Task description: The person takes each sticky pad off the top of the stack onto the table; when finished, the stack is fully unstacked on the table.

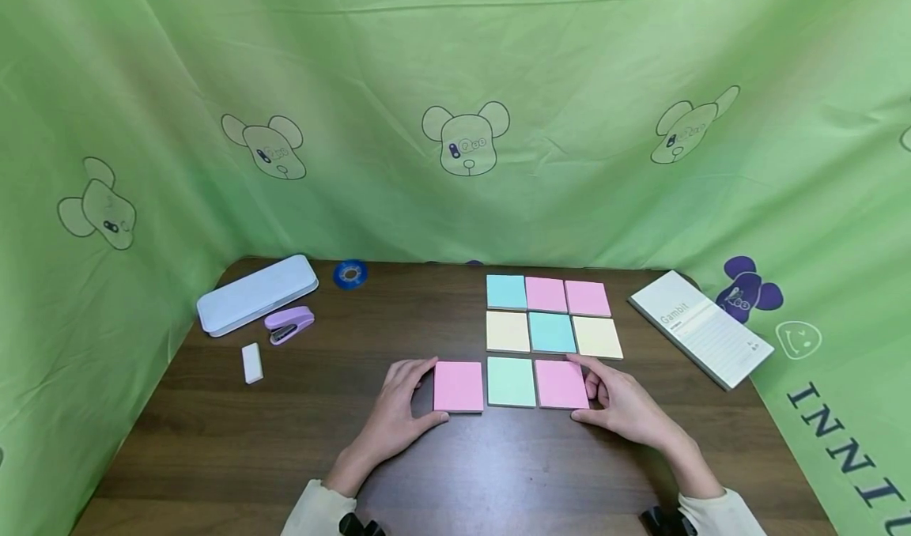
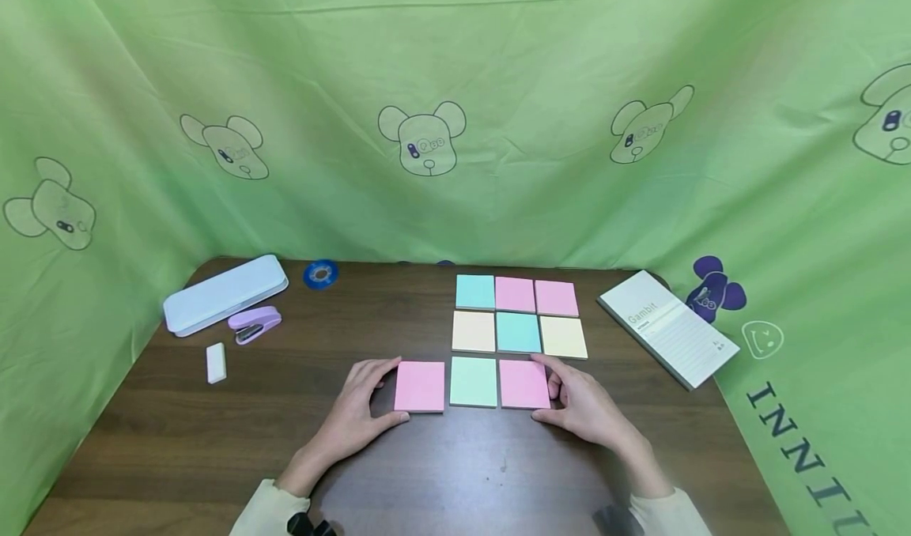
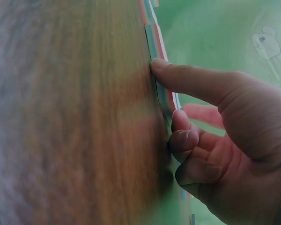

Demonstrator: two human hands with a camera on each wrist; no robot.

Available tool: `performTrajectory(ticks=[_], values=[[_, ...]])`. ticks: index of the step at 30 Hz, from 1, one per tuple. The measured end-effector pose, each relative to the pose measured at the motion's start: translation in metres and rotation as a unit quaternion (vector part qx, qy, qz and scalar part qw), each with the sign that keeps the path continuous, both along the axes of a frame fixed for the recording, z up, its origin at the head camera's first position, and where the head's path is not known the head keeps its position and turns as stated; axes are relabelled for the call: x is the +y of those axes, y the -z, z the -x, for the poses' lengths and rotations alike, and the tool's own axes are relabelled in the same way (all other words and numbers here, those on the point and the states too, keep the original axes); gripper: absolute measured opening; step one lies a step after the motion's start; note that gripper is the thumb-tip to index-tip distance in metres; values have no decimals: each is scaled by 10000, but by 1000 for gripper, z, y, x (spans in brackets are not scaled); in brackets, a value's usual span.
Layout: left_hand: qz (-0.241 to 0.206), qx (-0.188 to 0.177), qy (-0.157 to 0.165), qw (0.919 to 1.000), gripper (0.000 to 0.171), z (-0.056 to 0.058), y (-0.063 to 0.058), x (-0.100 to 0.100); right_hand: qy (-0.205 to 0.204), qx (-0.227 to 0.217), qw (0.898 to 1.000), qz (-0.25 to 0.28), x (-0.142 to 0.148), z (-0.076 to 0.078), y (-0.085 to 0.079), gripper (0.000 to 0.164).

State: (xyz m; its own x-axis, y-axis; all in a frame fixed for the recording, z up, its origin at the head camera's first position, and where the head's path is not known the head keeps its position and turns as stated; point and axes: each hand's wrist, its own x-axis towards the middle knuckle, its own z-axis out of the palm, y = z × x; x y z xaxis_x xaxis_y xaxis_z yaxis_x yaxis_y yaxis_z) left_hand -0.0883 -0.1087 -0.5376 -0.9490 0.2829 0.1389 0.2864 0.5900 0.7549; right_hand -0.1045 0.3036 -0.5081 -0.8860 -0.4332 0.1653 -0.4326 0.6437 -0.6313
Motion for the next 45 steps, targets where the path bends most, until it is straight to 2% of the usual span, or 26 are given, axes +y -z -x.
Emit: performTrajectory(ticks=[14, 21, 30, 37, 45], values=[[-11, 61, -5, 10000, 87, 1, 2, 0, -94, 201, 9997, 115, -11, 0, -1, 74], [6, 107, -11, 9999, 87, 1, 2, -1, -101, 103, 9995, 269, -38, -1, -7, 70], [12, 67, -11, 10000, 87, 0, 2, 0, -16, 83, 9998, 170, -78, 0, -11, 63], [49, 35, -8, 10000, 87, 0, 2, 0, -61, -53, 10000, -49, -107, 1, -13, 66], [95, 1, -7, 10000, 87, 0, 2, 1, -186, 10, 9986, -498, -134, 8, -8, 82]])
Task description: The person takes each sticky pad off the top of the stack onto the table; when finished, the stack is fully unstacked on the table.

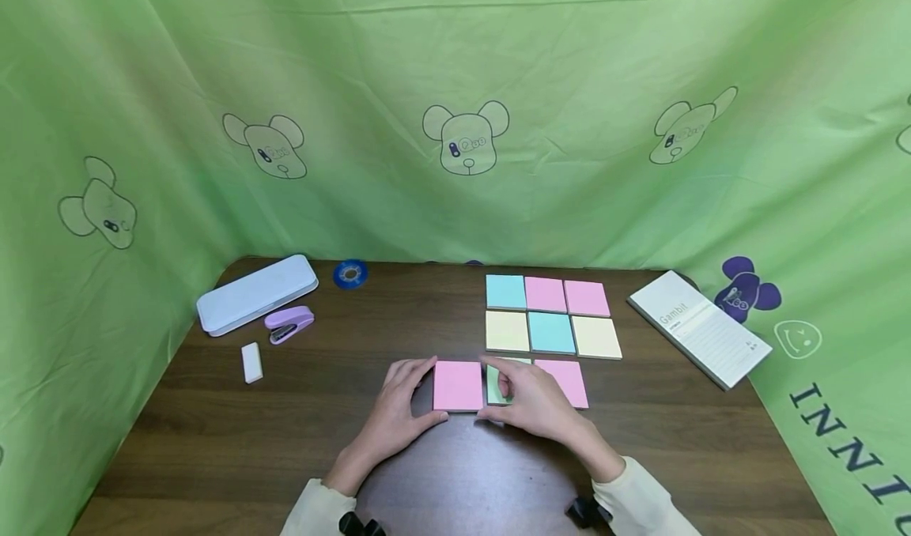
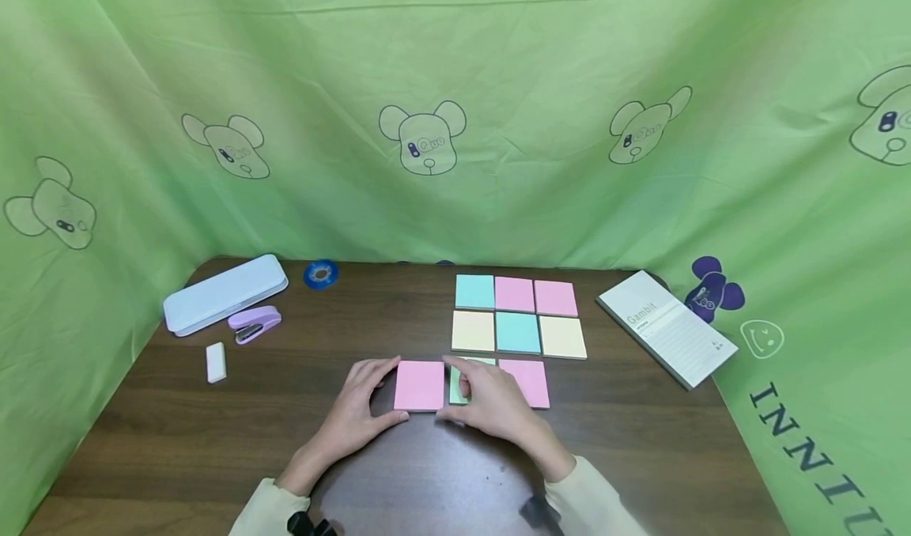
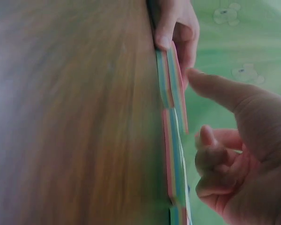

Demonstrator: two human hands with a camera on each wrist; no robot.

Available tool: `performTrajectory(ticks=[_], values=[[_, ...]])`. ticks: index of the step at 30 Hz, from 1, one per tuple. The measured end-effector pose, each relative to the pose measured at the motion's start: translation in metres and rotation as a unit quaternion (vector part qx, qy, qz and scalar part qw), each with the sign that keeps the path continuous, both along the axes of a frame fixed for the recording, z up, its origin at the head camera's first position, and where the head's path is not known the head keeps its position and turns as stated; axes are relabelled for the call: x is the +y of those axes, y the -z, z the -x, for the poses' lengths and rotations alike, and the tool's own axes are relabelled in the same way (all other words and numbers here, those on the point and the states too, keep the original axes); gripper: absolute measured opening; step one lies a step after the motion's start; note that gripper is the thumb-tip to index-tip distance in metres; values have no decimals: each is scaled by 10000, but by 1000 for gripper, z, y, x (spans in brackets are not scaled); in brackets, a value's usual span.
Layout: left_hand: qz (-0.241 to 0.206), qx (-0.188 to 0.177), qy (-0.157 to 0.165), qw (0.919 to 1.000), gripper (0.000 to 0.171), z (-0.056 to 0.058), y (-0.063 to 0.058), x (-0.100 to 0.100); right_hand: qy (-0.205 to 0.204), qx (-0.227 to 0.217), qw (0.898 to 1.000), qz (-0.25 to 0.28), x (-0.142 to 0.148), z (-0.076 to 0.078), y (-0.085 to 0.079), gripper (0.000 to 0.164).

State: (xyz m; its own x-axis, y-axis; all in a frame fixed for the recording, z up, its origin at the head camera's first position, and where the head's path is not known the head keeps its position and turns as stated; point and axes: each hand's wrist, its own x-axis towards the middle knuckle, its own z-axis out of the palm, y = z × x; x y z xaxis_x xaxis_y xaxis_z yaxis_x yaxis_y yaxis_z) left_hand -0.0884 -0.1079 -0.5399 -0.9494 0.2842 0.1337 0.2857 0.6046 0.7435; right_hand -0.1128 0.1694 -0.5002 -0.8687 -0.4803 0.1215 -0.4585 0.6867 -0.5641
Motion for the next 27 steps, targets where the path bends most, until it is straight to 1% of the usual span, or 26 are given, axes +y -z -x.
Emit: performTrajectory(ticks=[6, 9, 14, 17, 20, 27], values=[[-36, 12, 26, 10000, 88, 0, 0, 0, 187, -21, 9986, -501, -14, 4, 2, 92], [-63, 8, 30, 10000, 88, 0, 0, -1, 240, 108, 9972, -701, -18, 4, 3, 95], [-110, -1, 31, 9999, 89, -1, -1, -1, 233, 319, 9955, -861, -21, 3, 5, 90], [-116, 41, 30, 9999, 89, -1, -1, 0, 253, 326, 9960, -790, -20, 3, 5, 84], [-105, 56, 41, 9999, 88, 0, -1, 0, 289, 231, 9973, -636, -18, 3, 4, 80], [-171, 116, 49, 9998, 85, 0, 0, 0, 371, -38, 9992, -173, -5, 7, -4, 78]])
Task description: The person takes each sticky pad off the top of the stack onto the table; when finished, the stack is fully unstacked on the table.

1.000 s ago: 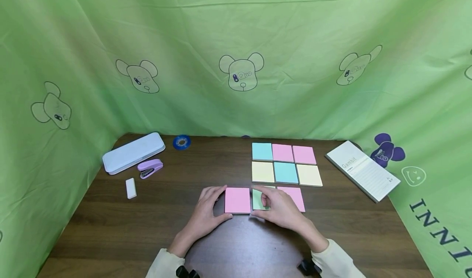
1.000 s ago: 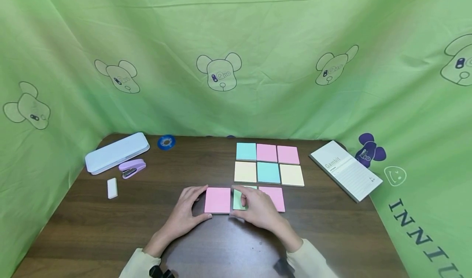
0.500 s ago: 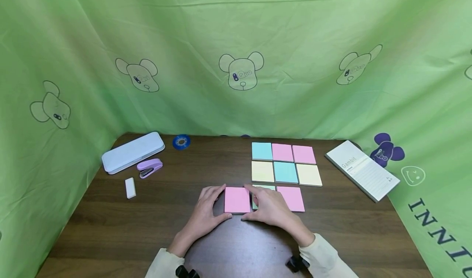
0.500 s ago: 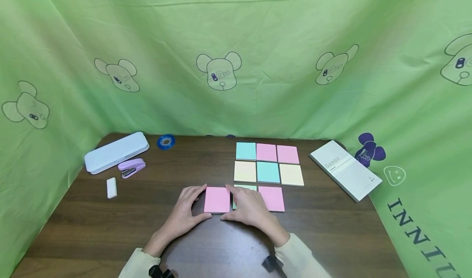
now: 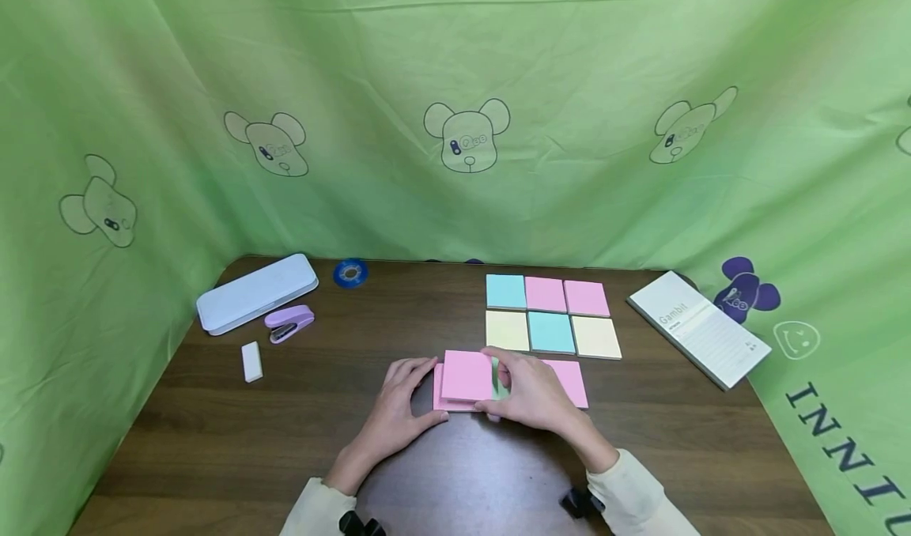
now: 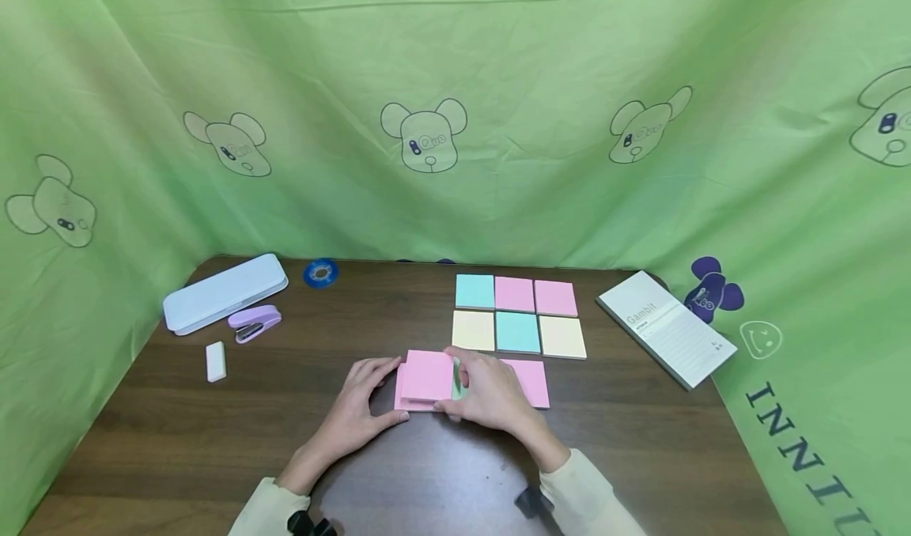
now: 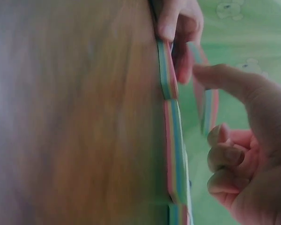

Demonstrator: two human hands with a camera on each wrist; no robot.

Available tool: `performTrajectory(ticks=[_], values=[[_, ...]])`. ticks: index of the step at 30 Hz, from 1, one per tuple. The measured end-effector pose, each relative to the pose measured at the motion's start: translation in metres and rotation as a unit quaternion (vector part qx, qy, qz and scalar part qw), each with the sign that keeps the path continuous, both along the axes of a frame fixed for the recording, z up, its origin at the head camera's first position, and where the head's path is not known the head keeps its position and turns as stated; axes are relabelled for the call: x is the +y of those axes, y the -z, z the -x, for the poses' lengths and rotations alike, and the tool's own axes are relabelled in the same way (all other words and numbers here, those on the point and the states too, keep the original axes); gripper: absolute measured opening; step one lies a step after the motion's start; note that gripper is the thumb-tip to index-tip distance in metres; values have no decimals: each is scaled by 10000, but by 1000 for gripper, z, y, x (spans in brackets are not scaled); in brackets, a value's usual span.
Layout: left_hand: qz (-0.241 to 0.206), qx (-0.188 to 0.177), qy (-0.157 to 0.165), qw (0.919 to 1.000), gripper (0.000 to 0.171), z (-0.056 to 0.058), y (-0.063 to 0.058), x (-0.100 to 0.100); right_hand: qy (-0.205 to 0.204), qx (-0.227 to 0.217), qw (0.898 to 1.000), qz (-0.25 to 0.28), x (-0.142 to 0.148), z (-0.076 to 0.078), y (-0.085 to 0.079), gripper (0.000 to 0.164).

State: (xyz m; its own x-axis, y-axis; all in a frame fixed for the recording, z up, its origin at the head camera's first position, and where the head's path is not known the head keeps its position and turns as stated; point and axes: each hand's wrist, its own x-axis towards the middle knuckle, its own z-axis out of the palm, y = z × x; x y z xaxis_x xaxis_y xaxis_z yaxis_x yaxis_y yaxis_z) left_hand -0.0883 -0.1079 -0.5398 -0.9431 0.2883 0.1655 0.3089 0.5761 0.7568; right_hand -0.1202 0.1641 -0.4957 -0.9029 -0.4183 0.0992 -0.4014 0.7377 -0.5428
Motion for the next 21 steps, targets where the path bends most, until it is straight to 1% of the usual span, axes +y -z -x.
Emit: performTrajectory(ticks=[7, 14, 17, 21], values=[[75, 78, -66, 9999, 79, 1, 0, 1, 192, 27, 9997, 171, 8, 14, -7, 78], [95, 98, -118, 9998, 76, 0, 1, 1, 396, 30, 9982, 439, 7, 33, -11, 79], [116, 101, -120, 9998, 76, 1, 0, 2, 429, 86, 9984, 371, 3, 43, -11, 83], [125, 75, -122, 9998, 75, 1, 0, 2, 338, 127, 9992, 161, -3, 55, -10, 86]])
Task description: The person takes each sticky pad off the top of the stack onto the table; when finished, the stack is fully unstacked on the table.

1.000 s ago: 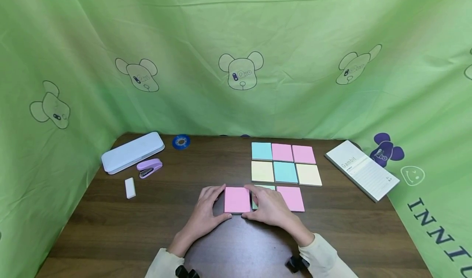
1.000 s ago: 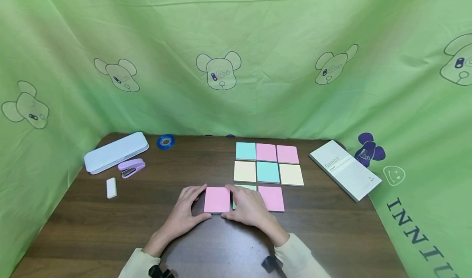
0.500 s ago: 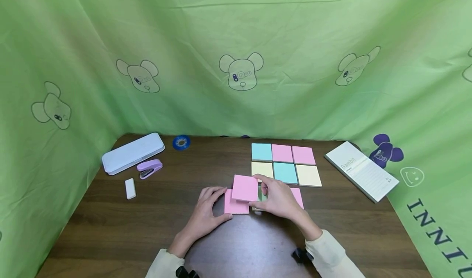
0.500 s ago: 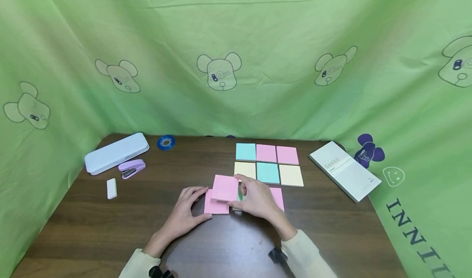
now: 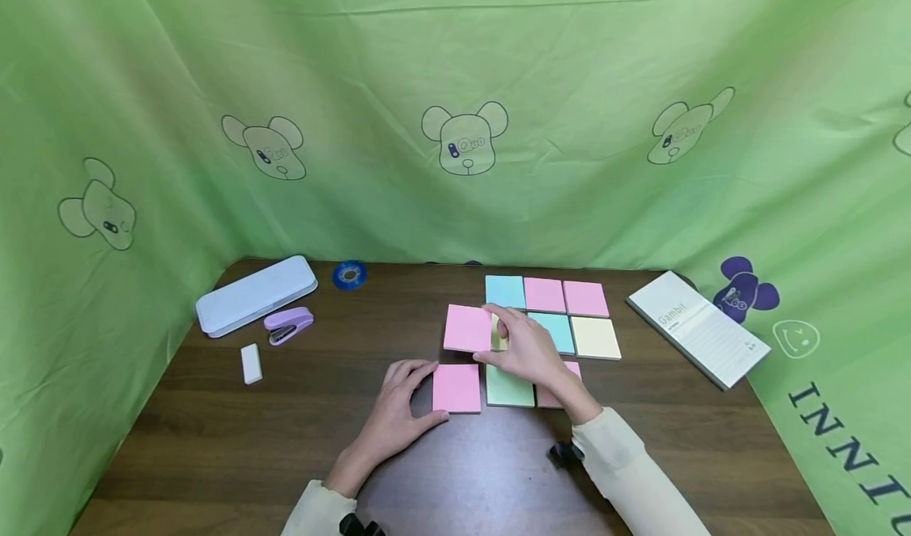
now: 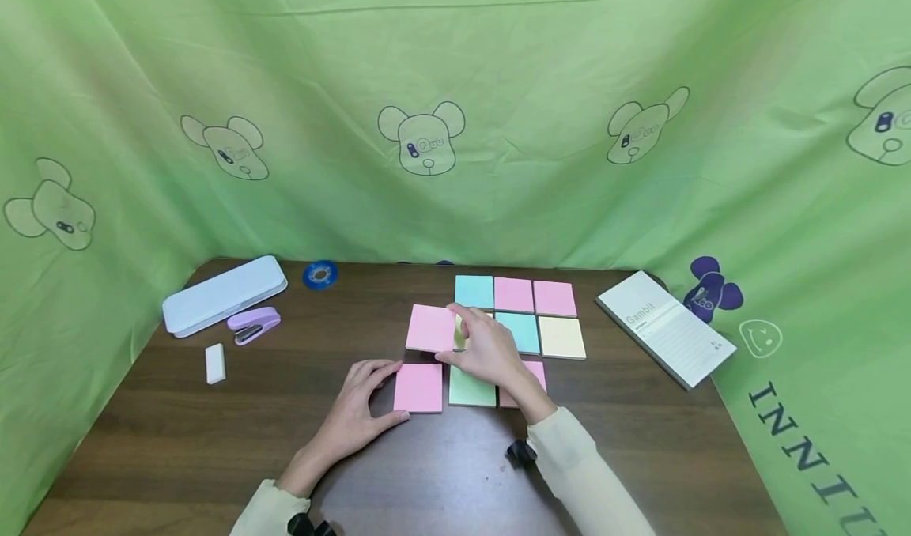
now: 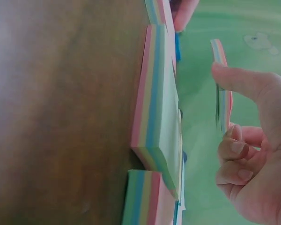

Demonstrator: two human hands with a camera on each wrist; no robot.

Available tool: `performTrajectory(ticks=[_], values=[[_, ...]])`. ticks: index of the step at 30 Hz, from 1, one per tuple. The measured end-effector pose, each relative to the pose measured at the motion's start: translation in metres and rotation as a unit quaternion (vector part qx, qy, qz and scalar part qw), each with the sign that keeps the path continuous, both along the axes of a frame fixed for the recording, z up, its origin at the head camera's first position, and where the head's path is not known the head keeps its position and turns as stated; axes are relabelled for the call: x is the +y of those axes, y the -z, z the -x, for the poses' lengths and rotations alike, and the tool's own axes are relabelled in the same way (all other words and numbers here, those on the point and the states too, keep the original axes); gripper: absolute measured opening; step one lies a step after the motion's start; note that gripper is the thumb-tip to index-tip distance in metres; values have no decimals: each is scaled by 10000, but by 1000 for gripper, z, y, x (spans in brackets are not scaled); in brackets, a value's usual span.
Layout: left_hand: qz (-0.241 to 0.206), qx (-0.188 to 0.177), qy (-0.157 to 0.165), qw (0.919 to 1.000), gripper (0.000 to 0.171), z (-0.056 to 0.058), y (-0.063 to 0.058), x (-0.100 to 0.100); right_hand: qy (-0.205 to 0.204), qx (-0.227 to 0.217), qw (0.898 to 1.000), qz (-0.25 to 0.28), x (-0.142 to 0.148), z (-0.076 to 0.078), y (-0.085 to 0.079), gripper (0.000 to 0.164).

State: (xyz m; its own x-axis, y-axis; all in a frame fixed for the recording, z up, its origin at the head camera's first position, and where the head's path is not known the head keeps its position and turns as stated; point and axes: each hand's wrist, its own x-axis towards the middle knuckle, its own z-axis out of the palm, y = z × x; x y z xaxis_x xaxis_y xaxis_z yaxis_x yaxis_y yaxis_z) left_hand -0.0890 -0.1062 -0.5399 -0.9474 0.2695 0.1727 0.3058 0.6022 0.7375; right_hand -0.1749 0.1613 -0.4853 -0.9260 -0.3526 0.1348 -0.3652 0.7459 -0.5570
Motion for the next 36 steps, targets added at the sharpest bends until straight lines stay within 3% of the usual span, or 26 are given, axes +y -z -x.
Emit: performTrajectory(ticks=[9, 20, 30, 36], values=[[-16, -17, 46, 10000, 76, 0, 1, 0, -179, -189, 9985, -485, -15, 20, 9, 88], [-19, 19, 52, 10000, 76, -2, 0, -2, -47, -439, 9915, -1226, -26, 23, 9, 83], [39, -3, 70, 10000, 76, -3, 0, -4, -251, -373, 9919, -1188, -27, 20, 8, 89], [0, 29, 97, 9999, 77, -3, 0, -3, -275, -187, 9973, -648, -22, 8, 8, 77]])
